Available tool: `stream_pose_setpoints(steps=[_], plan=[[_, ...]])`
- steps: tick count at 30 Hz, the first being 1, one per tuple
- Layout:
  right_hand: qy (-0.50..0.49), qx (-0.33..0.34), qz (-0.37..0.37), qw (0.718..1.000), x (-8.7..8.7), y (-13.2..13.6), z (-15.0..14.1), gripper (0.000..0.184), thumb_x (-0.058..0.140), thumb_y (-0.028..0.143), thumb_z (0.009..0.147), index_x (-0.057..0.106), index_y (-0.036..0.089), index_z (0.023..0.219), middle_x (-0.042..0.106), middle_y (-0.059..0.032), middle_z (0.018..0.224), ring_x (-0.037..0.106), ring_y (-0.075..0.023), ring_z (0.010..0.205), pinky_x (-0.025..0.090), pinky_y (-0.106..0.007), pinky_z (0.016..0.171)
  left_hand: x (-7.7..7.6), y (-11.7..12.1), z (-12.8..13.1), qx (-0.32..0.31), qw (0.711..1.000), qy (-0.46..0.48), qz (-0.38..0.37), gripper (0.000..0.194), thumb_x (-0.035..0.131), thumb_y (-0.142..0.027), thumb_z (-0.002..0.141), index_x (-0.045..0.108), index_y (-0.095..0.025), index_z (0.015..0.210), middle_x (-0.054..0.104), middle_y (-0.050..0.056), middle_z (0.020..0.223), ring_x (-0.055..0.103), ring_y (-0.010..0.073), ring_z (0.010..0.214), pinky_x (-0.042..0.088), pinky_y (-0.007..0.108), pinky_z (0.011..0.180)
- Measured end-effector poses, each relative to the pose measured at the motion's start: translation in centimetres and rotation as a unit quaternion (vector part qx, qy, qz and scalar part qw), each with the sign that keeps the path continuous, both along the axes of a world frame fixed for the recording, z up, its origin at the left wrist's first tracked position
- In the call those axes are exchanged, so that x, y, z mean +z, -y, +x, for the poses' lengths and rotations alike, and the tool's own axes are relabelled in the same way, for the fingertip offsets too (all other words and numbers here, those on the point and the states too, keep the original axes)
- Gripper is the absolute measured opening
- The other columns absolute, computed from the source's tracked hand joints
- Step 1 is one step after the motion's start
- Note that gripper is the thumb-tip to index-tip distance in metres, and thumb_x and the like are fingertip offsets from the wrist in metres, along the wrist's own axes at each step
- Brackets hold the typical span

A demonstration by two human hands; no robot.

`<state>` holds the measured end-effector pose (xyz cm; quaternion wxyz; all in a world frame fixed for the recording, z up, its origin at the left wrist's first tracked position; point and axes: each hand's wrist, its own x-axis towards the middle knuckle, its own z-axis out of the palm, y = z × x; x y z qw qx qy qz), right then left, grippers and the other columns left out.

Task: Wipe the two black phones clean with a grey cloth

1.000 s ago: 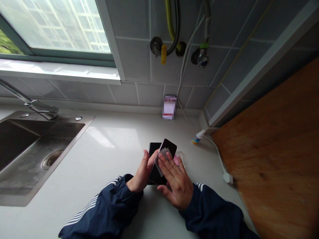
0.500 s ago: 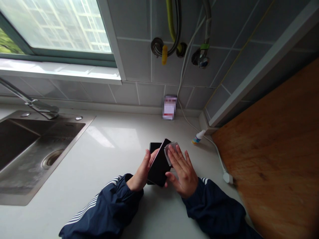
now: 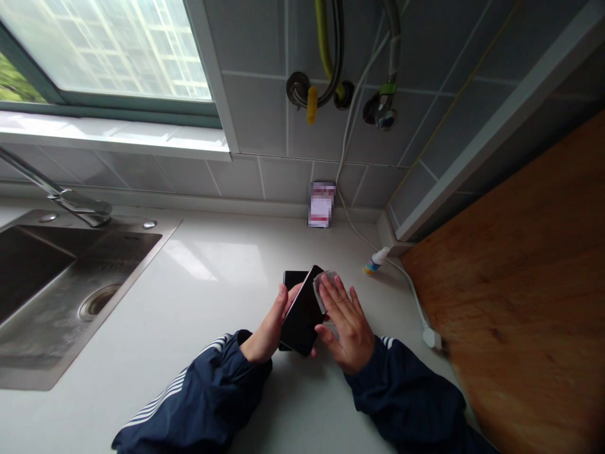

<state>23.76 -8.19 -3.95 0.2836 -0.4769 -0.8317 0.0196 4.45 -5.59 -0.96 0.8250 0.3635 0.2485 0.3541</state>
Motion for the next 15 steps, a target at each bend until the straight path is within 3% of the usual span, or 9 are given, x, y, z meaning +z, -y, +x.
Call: stream_pose_setpoints(steps=[15], plan=[[-0.014, -0.007, -0.008, 1.0, -0.05, -0.14, -0.03, 0.069, 0.03, 0.054, 0.102, 0.017, 0.017, 0.159, 0.029, -0.0127, 0.162, 0.019, -0.0314, 0.153, 0.026, -0.06, 0.119, -0.24, 0.05, -0.29, -0.025, 0.999, -0.039, 0.0, 0.075, 0.019, -0.071, 0.095, 0.022, -0.03, 0.157, 0.067, 0.018, 0.114, 0.073, 0.0243, 0.061, 0.056, 0.03, 0.044]])
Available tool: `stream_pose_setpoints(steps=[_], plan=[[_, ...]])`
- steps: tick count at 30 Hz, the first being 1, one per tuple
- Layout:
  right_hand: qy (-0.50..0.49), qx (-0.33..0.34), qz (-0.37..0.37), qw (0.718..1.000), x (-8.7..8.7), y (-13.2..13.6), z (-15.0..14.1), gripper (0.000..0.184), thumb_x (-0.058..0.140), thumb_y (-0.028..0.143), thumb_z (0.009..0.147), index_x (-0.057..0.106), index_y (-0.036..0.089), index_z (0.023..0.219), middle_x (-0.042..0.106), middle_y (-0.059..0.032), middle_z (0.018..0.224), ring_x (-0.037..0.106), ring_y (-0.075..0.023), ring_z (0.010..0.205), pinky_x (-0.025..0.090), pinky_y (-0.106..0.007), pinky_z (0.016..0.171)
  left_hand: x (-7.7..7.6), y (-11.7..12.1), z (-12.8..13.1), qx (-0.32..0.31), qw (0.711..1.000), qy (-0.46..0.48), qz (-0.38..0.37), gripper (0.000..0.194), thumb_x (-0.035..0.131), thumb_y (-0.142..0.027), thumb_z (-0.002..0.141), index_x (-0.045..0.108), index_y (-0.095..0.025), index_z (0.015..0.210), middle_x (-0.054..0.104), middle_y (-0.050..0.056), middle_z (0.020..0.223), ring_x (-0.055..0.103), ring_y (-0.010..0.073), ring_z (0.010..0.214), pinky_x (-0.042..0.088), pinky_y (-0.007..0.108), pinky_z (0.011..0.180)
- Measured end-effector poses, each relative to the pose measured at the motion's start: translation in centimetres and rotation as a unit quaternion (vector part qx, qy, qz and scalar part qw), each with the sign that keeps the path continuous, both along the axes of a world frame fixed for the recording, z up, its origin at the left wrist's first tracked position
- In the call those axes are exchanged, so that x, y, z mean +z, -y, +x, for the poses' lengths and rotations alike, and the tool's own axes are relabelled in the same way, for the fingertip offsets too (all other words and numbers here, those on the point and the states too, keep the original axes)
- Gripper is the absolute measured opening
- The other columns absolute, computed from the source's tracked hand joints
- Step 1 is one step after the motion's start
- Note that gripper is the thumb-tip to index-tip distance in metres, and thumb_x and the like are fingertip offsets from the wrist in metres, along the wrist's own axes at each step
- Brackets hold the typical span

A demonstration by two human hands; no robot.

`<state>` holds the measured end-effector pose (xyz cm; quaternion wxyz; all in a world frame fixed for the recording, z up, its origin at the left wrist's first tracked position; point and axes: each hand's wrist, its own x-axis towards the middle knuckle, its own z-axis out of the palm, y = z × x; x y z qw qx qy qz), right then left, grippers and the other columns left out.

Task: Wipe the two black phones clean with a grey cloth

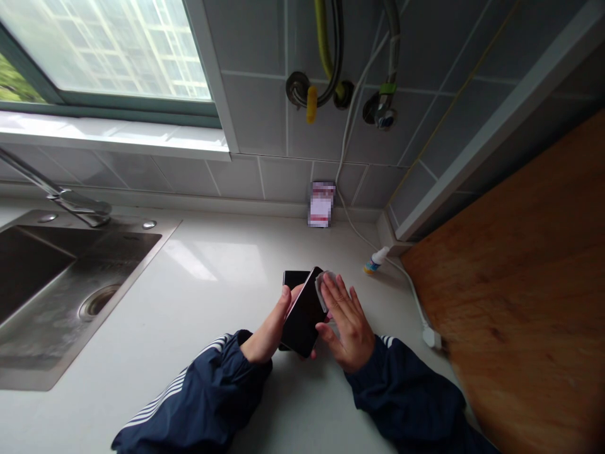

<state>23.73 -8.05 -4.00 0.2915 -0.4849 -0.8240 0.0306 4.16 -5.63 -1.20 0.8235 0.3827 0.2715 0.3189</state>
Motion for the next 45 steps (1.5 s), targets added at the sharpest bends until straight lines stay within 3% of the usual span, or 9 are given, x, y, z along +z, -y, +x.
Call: stream_pose_setpoints(steps=[11, 15, 20, 23, 26, 31, 35, 40, 45], plan=[[-0.006, 0.001, -0.001, 1.0, 0.2, 0.2, -0.1, 0.069, 0.029, 0.055, 0.102, 0.018, 0.016, 0.159, 0.028, -0.0137, 0.162, 0.018, -0.0324, 0.153, 0.027, -0.06, 0.119, -0.1, 0.0, 0.0, -0.006, 1.0, 0.005, -0.004, 0.077, 0.02, -0.073, 0.094, 0.02, -0.031, 0.158, 0.068, 0.017, 0.115, 0.072, 0.0225, 0.058, 0.055, 0.029, 0.042], [0.024, 0.048, 0.02, 0.998, 0.8, 1.1, -0.9, 0.07, 0.027, 0.057, 0.102, 0.021, 0.014, 0.158, 0.032, -0.0132, 0.161, 0.017, -0.034, 0.153, 0.018, -0.064, 0.12, 0.1, 0.2, 0.1, 0.046, 0.999, -0.008, 0.0, 0.074, 0.024, -0.07, 0.096, 0.034, -0.026, 0.154, 0.067, 0.017, 0.122, 0.07, 0.0191, 0.059, 0.053, 0.029, 0.045], [0.061, 0.151, 0.037, 0.986, 1.7, 2.9, -2.2, 0.078, 0.037, 0.065, 0.097, 0.028, 0.014, 0.156, 0.04, -0.0096, 0.156, 0.02, -0.033, 0.152, 0.005, -0.061, 0.123, 0.8, 0.2, 0.0, 0.114, 0.993, -0.015, -0.025, 0.079, 0.032, -0.074, 0.092, 0.052, -0.016, 0.143, 0.069, 0.014, 0.123, 0.071, 0.0224, 0.084, 0.055, 0.034, 0.076], [0.053, 0.173, 0.041, 0.983, 1.9, 3.5, -2.6, 0.078, 0.037, 0.068, 0.096, 0.035, 0.015, 0.153, 0.042, -0.0073, 0.155, 0.022, -0.0318, 0.152, 0.002, -0.058, 0.124, 1.1, 0.2, -0.1, 0.145, 0.989, 0.0, -0.023, 0.08, 0.034, -0.075, 0.091, 0.058, -0.014, 0.137, 0.07, 0.013, 0.123, 0.065, 0.0256, 0.111, 0.044, 0.034, 0.102], [0.049, 0.186, 0.049, 0.98, 1.8, 3.5, -2.6, 0.078, 0.037, 0.068, 0.095, 0.039, 0.014, 0.151, 0.044, -0.0075, 0.154, 0.025, -0.0315, 0.151, 0.002, -0.059, 0.124, 1.2, 0.0, -0.1, 0.138, 0.99, 0.014, -0.031, 0.079, 0.035, -0.075, 0.091, 0.059, -0.014, 0.136, 0.07, 0.013, 0.122, 0.062, 0.0274, 0.117, 0.041, 0.036, 0.106], [0.055, 0.156, 0.06, 0.984, 1.2, 2.4, -1.9, 0.069, 0.038, 0.057, 0.1, 0.033, 0.014, 0.153, 0.042, -0.0089, 0.155, 0.023, -0.0309, 0.152, 0.005, -0.058, 0.124, 1.1, -0.1, -0.3, 0.119, 0.992, 0.012, -0.036, 0.077, 0.037, -0.073, 0.092, 0.053, -0.016, 0.141, 0.071, 0.014, 0.117, 0.072, 0.0231, 0.087, 0.056, 0.032, 0.076], [0.039, 0.074, 0.064, 0.994, 1.0, 1.0, -0.5, 0.067, 0.03, 0.053, 0.103, 0.025, 0.012, 0.157, 0.037, -0.0132, 0.158, 0.02, -0.0326, 0.152, 0.015, -0.06, 0.122, 0.8, -0.1, -0.4, 0.051, 0.998, 0.01, -0.018, 0.081, 0.027, -0.075, 0.092, 0.036, -0.021, 0.153, 0.072, 0.016, 0.109, 0.07, 0.0206, 0.056, 0.051, 0.028, 0.042], [0.015, 0.02, 0.06, 0.998, 0.8, 0.1, 0.3, 0.068, 0.03, 0.053, 0.103, 0.018, 0.016, 0.159, 0.036, -0.0134, 0.159, 0.022, -0.0329, 0.152, 0.021, -0.06, 0.121, 0.5, 0.0, -0.4, -0.014, 1.0, -0.001, -0.001, 0.082, 0.018, -0.077, 0.091, 0.027, -0.027, 0.156, 0.071, 0.016, 0.103, 0.072, 0.0248, 0.058, 0.05, 0.026, 0.036], [0.036, 0.067, 0.037, 0.996, 0.9, 1.9, -1.7, 0.076, 0.028, 0.061, 0.1, 0.02, 0.012, 0.158, 0.031, -0.0131, 0.161, 0.017, -0.0336, 0.153, 0.023, -0.058, 0.121, 0.2, 0.3, -0.5, 0.036, 0.999, -0.032, 0.016, 0.074, 0.024, -0.07, 0.096, 0.038, -0.024, 0.152, 0.071, 0.011, 0.089, 0.065, 0.0149, 0.05, 0.042, 0.018, 0.035]])
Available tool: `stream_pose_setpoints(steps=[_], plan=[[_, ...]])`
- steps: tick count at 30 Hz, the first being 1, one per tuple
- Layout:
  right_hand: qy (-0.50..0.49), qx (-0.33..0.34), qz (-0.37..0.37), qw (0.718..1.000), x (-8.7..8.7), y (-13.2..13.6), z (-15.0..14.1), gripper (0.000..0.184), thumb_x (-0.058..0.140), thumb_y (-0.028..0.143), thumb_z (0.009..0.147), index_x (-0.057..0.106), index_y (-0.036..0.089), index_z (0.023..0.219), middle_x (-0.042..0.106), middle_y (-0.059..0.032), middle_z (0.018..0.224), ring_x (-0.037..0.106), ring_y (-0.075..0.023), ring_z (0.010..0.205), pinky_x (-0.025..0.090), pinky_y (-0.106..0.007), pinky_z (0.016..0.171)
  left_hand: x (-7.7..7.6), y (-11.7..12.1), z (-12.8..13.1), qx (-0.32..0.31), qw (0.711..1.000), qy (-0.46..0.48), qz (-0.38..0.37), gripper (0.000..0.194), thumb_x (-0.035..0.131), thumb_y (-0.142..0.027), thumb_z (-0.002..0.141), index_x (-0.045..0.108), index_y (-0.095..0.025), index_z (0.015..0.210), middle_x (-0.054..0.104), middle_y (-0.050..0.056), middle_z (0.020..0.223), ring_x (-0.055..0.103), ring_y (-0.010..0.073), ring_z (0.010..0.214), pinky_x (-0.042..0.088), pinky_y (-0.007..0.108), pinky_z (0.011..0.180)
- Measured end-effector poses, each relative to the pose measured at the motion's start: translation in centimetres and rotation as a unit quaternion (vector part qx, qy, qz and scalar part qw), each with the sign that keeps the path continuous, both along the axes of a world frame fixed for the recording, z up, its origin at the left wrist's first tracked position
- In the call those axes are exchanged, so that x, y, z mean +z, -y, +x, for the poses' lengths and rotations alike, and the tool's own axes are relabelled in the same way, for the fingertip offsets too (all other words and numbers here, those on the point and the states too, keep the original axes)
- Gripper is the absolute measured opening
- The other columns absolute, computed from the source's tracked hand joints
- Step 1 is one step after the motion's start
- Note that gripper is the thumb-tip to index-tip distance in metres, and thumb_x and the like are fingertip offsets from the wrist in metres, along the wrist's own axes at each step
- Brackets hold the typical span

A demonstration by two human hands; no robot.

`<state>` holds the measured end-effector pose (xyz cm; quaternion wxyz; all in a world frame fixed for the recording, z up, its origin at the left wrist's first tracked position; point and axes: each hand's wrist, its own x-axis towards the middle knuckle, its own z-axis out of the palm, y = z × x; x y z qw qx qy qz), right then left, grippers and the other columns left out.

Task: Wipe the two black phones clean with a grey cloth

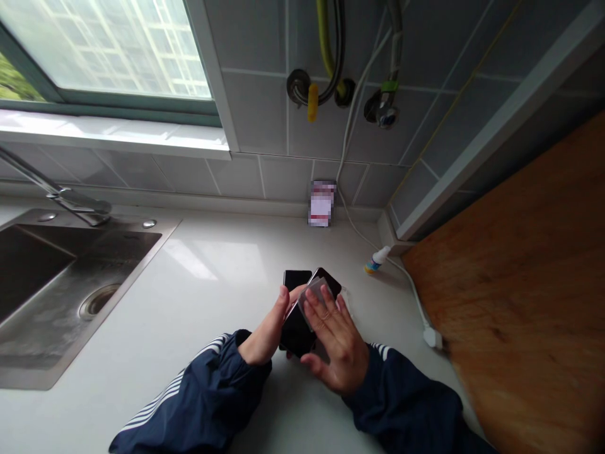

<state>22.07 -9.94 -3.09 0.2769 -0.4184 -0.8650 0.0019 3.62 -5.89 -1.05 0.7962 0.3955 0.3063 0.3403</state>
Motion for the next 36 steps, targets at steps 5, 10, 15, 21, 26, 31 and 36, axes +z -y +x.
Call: stream_pose_setpoints(steps=[5, 10, 15, 21, 26, 31, 36], plan=[[0.045, 0.078, 0.011, 0.996, 0.6, 1.6, -1.4, 0.084, 0.039, 0.067, 0.095, 0.025, 0.01, 0.156, 0.034, -0.0096, 0.16, 0.017, -0.0336, 0.153, 0.009, -0.054, 0.125, 0.3, 0.0, 0.1, 0.026, 1.0, -0.011, -0.013, 0.082, 0.022, -0.076, 0.091, 0.044, -0.024, 0.15, 0.065, 0.005, 0.077, 0.052, 0.0108, 0.043, 0.04, 0.02, 0.033], [0.03, 0.044, 0.033, 0.998, 0.4, 0.8, -0.9, 0.071, 0.036, 0.056, 0.101, 0.025, 0.014, 0.157, 0.037, -0.0078, 0.158, 0.02, -0.0298, 0.153, 0.002, -0.052, 0.126, 0.2, 0.1, 0.1, 0.01, 0.999, -0.046, -0.012, 0.085, 0.017, -0.077, 0.091, 0.04, -0.022, 0.152, 0.066, 0.006, 0.075, 0.055, 0.0129, 0.045, 0.038, 0.019, 0.034], [-0.013, -0.043, 0.032, 0.998, 0.2, -0.9, 0.6, 0.066, 0.031, 0.05, 0.103, 0.019, 0.016, 0.159, 0.034, -0.0101, 0.16, 0.021, -0.0301, 0.152, 0.013, -0.054, 0.124, 0.3, 0.5, 0.3, -0.052, 0.996, -0.064, 0.019, 0.08, 0.015, -0.072, 0.094, 0.029, -0.024, 0.157, 0.07, 0.011, 0.084, 0.068, 0.0193, 0.055, 0.042, 0.019, 0.038], [-0.043, -0.076, 0.028, 0.996, 0.1, -1.5, 1.2, 0.065, 0.032, 0.047, 0.103, 0.019, 0.016, 0.159, 0.031, -0.0125, 0.161, 0.021, -0.0331, 0.152, 0.018, -0.057, 0.122, 1.1, 0.6, 0.4, -0.074, 0.994, -0.067, 0.034, 0.081, 0.014, -0.072, 0.094, 0.028, -0.023, 0.156, 0.071, 0.015, 0.093, 0.071, 0.021, 0.059, 0.043, 0.017, 0.038], [-0.047, -0.061, 0.032, 0.997, 0.0, -1.1, 0.6, 0.067, 0.029, 0.051, 0.103, 0.023, 0.013, 0.158, 0.032, -0.0132, 0.161, 0.021, -0.0349, 0.152, 0.019, -0.056, 0.122, 1.3, 0.4, 0.5, -0.075, 0.995, -0.054, 0.03, 0.079, 0.013, -0.071, 0.095, 0.023, -0.024, 0.157, 0.069, 0.018, 0.105, 0.073, 0.0229, 0.061, 0.044, 0.018, 0.036], [-0.043, -0.049, 0.03, 0.997, -0.2, -1.1, 0.9, 0.067, 0.029, 0.052, 0.103, 0.025, 0.013, 0.157, 0.035, -0.0133, 0.159, 0.023, -0.0352, 0.151, 0.017, -0.057, 0.122, 0.9, 0.3, 0.5, -0.074, 0.996, -0.036, 0.024, 0.079, 0.013, -0.072, 0.094, 0.022, -0.025, 0.158, 0.069, 0.019, 0.108, 0.073, 0.0226, 0.061, 0.046, 0.019, 0.037], [-0.059, -0.05, 0.038, 0.996, -0.5, -1.0, 1.1, 0.064, 0.029, 0.051, 0.103, 0.029, 0.014, 0.156, 0.039, -0.0128, 0.158, 0.026, -0.0352, 0.15, 0.018, -0.058, 0.122, 0.1, 0.2, 0.7, -0.084, 0.996, 0.007, -0.01, 0.081, 0.012, -0.072, 0.094, 0.022, -0.024, 0.158, 0.07, 0.018, 0.105, 0.073, 0.0227, 0.058, 0.047, 0.02, 0.035]])
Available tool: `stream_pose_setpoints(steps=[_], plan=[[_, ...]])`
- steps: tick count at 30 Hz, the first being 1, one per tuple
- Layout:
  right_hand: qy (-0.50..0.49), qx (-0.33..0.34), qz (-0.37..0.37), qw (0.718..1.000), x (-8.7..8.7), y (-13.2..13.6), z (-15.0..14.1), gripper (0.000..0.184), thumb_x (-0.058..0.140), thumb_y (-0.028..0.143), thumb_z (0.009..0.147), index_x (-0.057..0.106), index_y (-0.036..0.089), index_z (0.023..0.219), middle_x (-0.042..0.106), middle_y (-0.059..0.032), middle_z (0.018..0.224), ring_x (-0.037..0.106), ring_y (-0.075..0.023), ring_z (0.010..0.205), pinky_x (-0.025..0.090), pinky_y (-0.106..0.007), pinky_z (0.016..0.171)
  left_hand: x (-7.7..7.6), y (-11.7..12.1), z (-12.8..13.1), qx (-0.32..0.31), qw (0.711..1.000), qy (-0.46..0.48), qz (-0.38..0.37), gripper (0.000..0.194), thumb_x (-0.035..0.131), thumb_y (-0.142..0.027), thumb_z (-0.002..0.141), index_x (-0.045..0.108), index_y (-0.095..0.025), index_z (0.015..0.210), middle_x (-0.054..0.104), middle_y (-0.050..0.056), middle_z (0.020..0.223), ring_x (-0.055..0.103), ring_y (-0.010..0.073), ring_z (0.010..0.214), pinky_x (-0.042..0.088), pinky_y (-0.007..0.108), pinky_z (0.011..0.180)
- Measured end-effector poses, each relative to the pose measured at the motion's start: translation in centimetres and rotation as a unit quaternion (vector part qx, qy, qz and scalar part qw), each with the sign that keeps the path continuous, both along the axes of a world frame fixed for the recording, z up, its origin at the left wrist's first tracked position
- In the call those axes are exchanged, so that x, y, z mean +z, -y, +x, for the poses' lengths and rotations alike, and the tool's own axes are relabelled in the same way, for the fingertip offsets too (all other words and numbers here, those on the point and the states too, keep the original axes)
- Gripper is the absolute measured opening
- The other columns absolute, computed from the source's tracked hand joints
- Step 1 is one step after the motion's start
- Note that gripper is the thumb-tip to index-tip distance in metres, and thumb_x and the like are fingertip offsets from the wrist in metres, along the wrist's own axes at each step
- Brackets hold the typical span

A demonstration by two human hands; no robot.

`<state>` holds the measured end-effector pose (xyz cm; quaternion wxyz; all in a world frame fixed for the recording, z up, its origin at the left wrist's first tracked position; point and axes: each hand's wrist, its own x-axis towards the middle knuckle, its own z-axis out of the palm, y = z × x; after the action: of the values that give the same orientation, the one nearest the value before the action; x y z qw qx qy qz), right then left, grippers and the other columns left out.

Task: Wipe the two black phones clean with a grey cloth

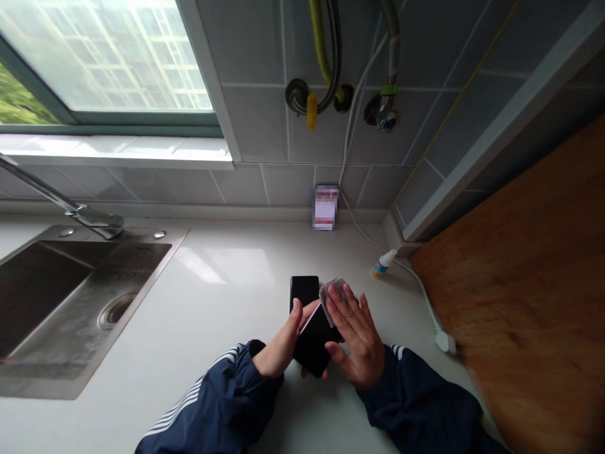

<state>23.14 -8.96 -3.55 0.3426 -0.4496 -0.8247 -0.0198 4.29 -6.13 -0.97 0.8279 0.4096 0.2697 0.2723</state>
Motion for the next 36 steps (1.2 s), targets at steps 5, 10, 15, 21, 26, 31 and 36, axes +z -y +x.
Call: stream_pose_setpoints(steps=[5, 10, 15, 21, 26, 31, 36], plan=[[-0.016, -0.008, 0.022, 1.0, 0.7, 0.3, -0.5, 0.061, 0.026, 0.05, 0.104, 0.033, 0.017, 0.154, 0.045, -0.0115, 0.154, 0.03, -0.034, 0.149, 0.016, -0.061, 0.122, -0.1, 0.0, 0.1, 0.003, 0.998, 0.05, -0.028, 0.083, 0.013, -0.075, 0.093, 0.021, -0.024, 0.158, 0.071, 0.016, 0.103, 0.068, 0.0197, 0.048, 0.045, 0.021, 0.03], [0.009, 0.062, 0.021, 0.998, 1.0, 0.8, -2.3, 0.07, 0.019, 0.061, 0.102, 0.041, 0.015, 0.15, 0.051, -0.01, 0.149, 0.033, -0.0328, 0.148, 0.006, -0.064, 0.122, 0.5, -0.6, -0.4, 0.076, 0.993, 0.063, -0.071, 0.085, 0.022, -0.075, 0.092, 0.032, -0.019, 0.155, 0.07, 0.016, 0.103, 0.063, 0.0162, 0.047, 0.044, 0.022, 0.029], [-0.026, 0.108, 0.052, 0.992, 0.2, 1.0, -3.6, 0.07, 0.02, 0.062, 0.102, 0.051, 0.015, 0.143, 0.058, -0.0087, 0.143, 0.039, -0.0306, 0.145, 0.005, -0.063, 0.123, 1.1, -0.9, -0.6, 0.13, 0.986, 0.073, -0.076, 0.082, 0.029, -0.076, 0.091, 0.038, -0.021, 0.151, 0.068, 0.013, 0.106, 0.058, 0.0129, 0.046, 0.046, 0.025, 0.031], [-0.021, 0.104, 0.048, 0.993, 0.2, 0.5, -3.1, 0.06, 0.022, 0.053, 0.105, 0.052, 0.016, 0.141, 0.057, -0.0078, 0.144, 0.04, -0.0282, 0.145, 0.005, -0.062, 0.123, 0.7, -0.8, -0.4, 0.145, 0.983, 0.081, -0.078, 0.08, 0.039, -0.073, 0.091, 0.04, -0.02, 0.151, 0.067, 0.013, 0.104, 0.067, 0.0185, 0.064, 0.045, 0.02, 0.036], [0.013, 0.095, 0.035, 0.995, 0.7, -0.1, -1.8, 0.059, 0.022, 0.051, 0.105, 0.046, 0.016, 0.146, 0.051, -0.0095, 0.149, 0.033, -0.0296, 0.148, 0.005, -0.065, 0.121, 0.4, -0.7, -0.4, 0.097, 0.987, 0.096, -0.084, 0.078, 0.029, -0.071, 0.094, 0.026, -0.024, 0.157, 0.067, 0.015, 0.112, 0.071, 0.0236, 0.068, 0.048, 0.024, 0.034], [0.037, 0.069, 0.017, 0.997, 1.0, -0.7, 0.3, 0.059, 0.024, 0.051, 0.105, 0.043, 0.015, 0.148, 0.048, -0.0108, 0.152, 0.03, -0.031, 0.149, 0.006, -0.067, 0.12, -0.2, -0.5, -0.1, 0.043, 0.984, 0.155, -0.074, 0.073, 0.019, -0.066, 0.098, 0.012, -0.027, 0.159, 0.069, 0.016, 0.113, 0.072, 0.0232, 0.065, 0.052, 0.025, 0.037], [0.013, 0.037, 0.012, 0.999, 1.2, -1.3, 1.6, 0.057, 0.027, 0.048, 0.104, 0.042, 0.016, 0.148, 0.049, -0.0105, 0.151, 0.033, -0.0298, 0.148, 0.009, -0.063, 0.122, -0.3, -0.3, 0.1, 0.017, 0.985, 0.161, -0.065, 0.076, 0.015, -0.07, 0.095, 0.015, -0.027, 0.158, 0.068, 0.02, 0.116, 0.075, 0.0294, 0.07, 0.055, 0.026, 0.039]])
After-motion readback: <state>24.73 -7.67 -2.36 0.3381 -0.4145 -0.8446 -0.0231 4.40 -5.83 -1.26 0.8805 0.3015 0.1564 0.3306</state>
